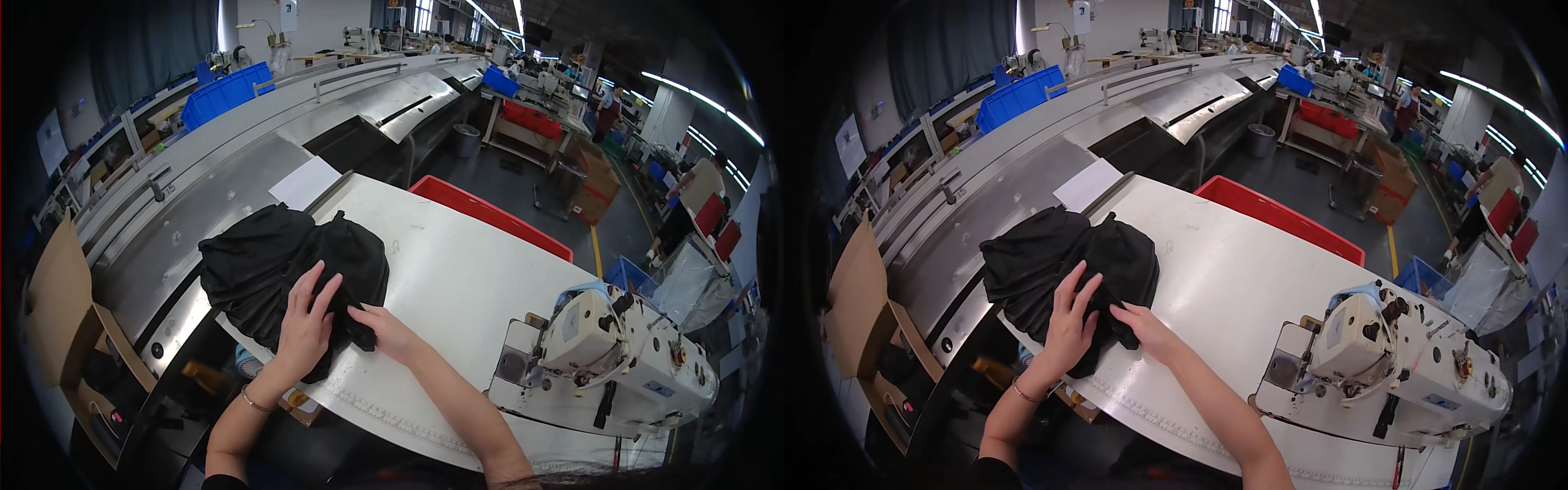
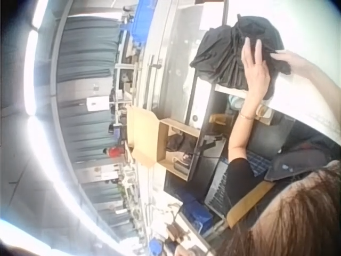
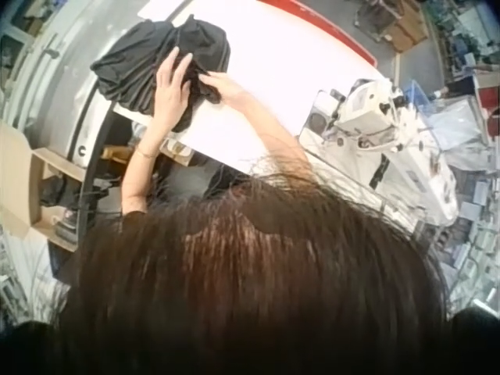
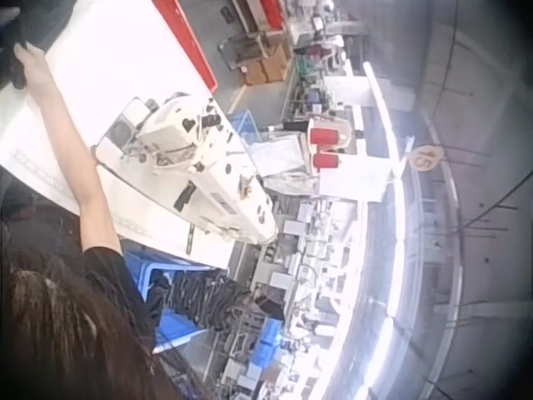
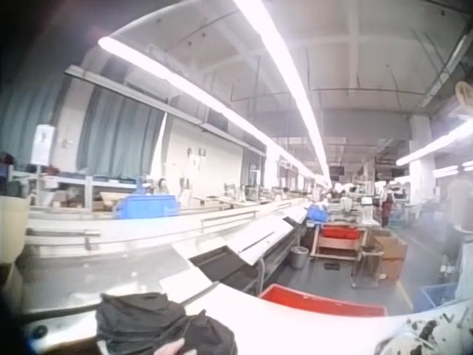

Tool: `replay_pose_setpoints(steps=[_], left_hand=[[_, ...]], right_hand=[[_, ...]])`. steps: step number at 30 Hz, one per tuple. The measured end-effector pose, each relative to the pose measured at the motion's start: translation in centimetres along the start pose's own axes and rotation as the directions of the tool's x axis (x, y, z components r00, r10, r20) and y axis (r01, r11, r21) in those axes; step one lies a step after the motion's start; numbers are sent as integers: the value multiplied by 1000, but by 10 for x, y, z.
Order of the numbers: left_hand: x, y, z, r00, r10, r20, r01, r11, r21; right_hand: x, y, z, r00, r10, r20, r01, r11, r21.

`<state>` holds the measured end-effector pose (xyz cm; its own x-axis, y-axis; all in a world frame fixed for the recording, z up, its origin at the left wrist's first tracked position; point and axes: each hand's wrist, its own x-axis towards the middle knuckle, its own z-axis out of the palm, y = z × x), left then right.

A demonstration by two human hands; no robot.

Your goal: Sewing pieces of leather or fabric together using an industrial sewing machine.

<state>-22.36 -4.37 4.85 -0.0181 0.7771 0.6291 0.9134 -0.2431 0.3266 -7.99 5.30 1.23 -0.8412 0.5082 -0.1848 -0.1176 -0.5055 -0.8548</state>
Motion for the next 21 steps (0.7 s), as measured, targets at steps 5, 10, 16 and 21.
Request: replay_pose_setpoints(steps=[5,10,16,21], left_hand=[[7,-9,-7,956,294,-3,-286,932,222],[13,-15,-12,889,456,40,-458,885,79],[12,-29,-13,856,217,469,-268,962,45],[54,-24,20,873,-164,460,126,986,112]], right_hand=[[3,5,-8,995,-28,94,39,993,-111],[3,6,-12,996,-43,78,28,983,180],[-24,-111,-52,658,-632,-410,750,500,432],[-113,-184,-26,370,-883,-288,685,469,-558]])
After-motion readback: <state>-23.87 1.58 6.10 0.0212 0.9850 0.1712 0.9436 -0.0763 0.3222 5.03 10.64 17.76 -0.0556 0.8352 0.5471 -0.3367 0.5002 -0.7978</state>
